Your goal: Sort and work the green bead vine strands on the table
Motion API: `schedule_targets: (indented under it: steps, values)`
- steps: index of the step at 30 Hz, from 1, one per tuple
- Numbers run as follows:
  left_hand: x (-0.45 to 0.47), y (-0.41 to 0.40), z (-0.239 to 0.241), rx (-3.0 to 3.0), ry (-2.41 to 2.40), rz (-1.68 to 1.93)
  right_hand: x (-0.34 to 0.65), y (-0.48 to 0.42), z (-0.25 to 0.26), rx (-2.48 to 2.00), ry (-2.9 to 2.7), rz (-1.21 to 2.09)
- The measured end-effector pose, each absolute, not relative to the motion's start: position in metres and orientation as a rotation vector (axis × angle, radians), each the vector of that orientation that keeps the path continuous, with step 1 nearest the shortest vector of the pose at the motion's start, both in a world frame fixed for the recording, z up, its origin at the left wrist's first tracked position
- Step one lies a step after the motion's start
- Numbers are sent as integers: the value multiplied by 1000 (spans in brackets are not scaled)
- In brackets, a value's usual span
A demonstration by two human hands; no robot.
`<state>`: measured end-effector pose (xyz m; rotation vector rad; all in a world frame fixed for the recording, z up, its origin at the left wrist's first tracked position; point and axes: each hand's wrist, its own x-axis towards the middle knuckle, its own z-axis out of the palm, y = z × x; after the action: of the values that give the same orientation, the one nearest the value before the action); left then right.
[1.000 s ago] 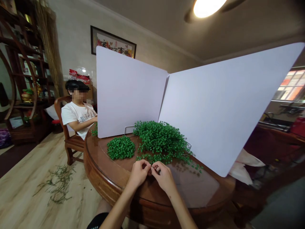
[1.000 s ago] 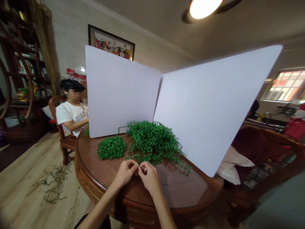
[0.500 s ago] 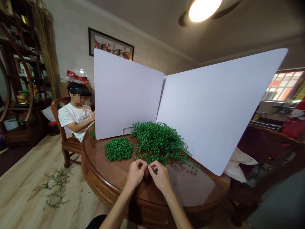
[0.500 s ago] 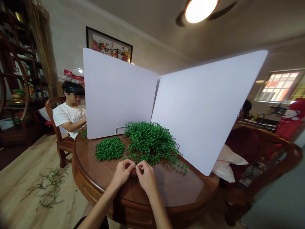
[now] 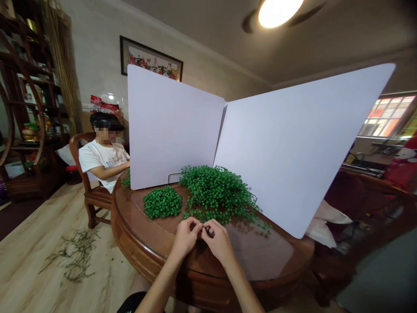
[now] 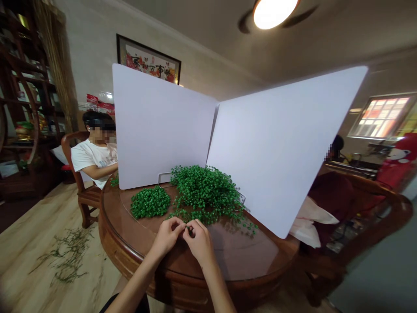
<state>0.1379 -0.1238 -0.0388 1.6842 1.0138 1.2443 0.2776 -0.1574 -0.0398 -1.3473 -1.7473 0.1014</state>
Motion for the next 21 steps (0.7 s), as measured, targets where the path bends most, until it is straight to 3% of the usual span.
schedule_targets:
  steps: [14,21]
  values:
    - [142,-130,-32,1849,1143,1241,275,-150,-51,-1386,-1652,-35]
    - [139,-132,-39,1490,1052,1188,291,-144,-47,-1428,-1443,-58]
